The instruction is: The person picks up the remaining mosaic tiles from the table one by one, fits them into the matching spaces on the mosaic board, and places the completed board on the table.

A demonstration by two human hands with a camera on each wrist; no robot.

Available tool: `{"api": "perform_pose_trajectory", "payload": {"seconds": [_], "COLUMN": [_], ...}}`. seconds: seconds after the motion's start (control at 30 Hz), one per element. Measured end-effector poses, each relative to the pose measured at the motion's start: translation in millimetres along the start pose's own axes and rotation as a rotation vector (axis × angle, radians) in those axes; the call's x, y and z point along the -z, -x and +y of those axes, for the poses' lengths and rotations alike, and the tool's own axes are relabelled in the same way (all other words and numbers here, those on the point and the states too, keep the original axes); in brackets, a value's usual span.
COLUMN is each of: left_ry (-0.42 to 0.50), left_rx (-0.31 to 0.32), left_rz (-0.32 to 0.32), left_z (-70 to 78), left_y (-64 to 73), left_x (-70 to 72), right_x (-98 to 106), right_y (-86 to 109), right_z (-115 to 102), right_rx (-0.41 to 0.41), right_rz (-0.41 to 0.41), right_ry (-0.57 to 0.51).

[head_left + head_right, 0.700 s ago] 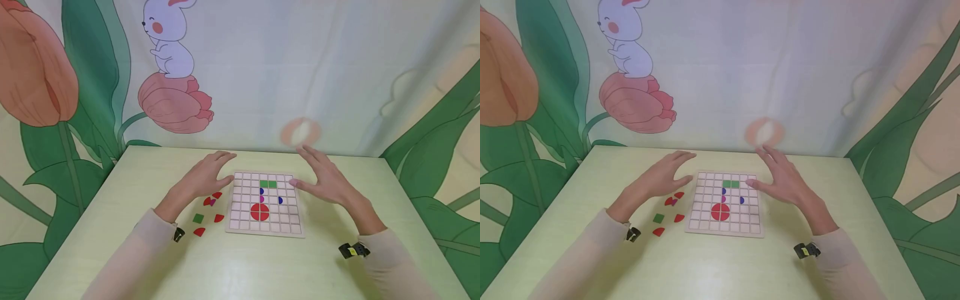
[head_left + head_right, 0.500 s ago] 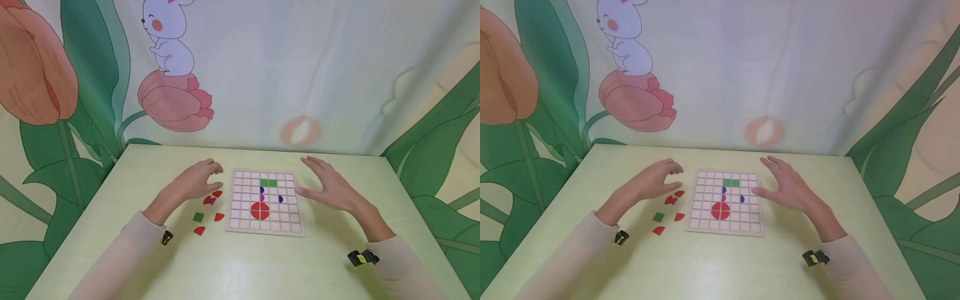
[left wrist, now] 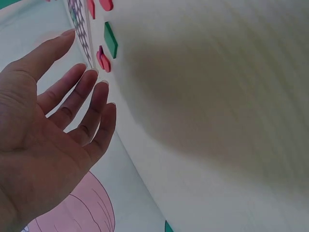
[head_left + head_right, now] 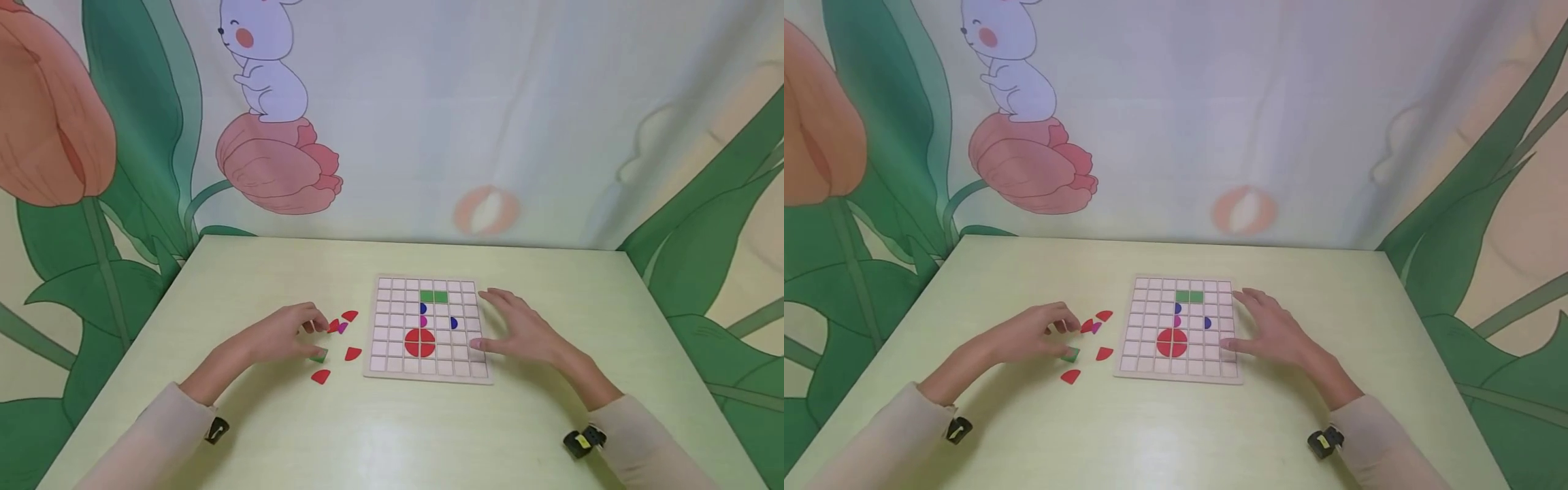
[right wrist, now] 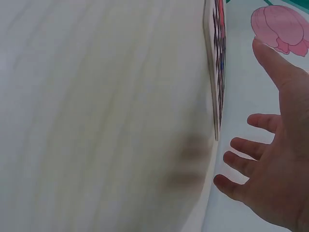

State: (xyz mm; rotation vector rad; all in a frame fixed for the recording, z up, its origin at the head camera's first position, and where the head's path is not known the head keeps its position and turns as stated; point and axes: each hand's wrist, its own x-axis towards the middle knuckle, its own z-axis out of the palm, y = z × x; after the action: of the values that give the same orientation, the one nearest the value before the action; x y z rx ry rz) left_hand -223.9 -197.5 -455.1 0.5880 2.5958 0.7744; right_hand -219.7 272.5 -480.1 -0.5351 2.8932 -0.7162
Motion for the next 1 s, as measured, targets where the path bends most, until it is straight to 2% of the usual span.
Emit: {"api": "perform_pose_trajectory", "payload": {"seconds": [0.3, 0.5, 0.73, 1.0], "left_ry": [0.017, 0.027, 0.002, -0.011], "left_rx": [-0.052, -0.049, -0.028, -0.045], "left_rz": [0.001, 0.004, 0.007, 0.017], "left_z": [-9.7, -10.3, -12.3, -12.5], "left_y": [6.5, 5.7, 6.8, -0.5], "left_x": [-6.1, -9.8, -15.7, -22.2], "right_x": [-5, -11, -12, -9], "right_y": [-1.2, 0.8, 2.1, 1.3], "right_z": [-1, -3, -7, -5], "right_rx": [-0.003, 0.005, 0.067, 0.063], "right_rz": [-0.077, -0.082, -0.094, -0.104], "right_ry": [0.015, 0.071, 0.120, 0.131]}}
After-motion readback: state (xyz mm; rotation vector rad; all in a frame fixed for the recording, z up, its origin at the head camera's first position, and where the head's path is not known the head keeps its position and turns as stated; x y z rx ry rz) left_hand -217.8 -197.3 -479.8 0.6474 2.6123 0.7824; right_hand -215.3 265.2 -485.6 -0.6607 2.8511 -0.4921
